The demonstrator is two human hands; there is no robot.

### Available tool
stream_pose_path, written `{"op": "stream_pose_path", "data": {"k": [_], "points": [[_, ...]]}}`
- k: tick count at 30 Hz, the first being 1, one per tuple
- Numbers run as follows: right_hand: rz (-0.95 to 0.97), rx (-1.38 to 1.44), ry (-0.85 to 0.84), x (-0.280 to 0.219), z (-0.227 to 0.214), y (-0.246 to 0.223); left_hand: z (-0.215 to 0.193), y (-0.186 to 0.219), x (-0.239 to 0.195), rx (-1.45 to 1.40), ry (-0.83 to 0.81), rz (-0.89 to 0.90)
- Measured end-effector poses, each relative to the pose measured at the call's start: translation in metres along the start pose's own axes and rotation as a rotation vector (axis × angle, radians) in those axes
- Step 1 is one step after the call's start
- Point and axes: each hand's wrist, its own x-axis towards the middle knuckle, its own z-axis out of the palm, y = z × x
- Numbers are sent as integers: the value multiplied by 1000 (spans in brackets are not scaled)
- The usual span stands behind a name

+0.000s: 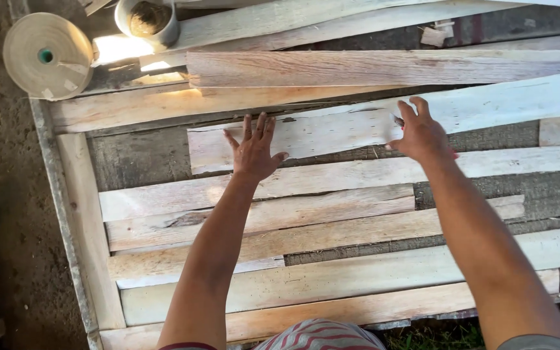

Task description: Trimming thin wood strips or veneers using a utility knife on a wooden workbench

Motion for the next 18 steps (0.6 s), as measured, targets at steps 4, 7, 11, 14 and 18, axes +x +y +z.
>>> {"op": "stream_pose_path", "data": {"k": [4,7,11,14,18], "points": [[163,591,129,-30,37,-32,-14,12,-5,37,-39,-26],[294,1604,-143,-60,61,-85,-23,22,-7,95,-82,-24],[400,2416,-488,-72,42,-132,-15,30,5,80,-139,-15],[373,2434,-455,-88,45,-160,-14,27,6,63,-162,16],[292,1632,-233,-105,83,-171,-22,31,5,62,-208,9]]}}
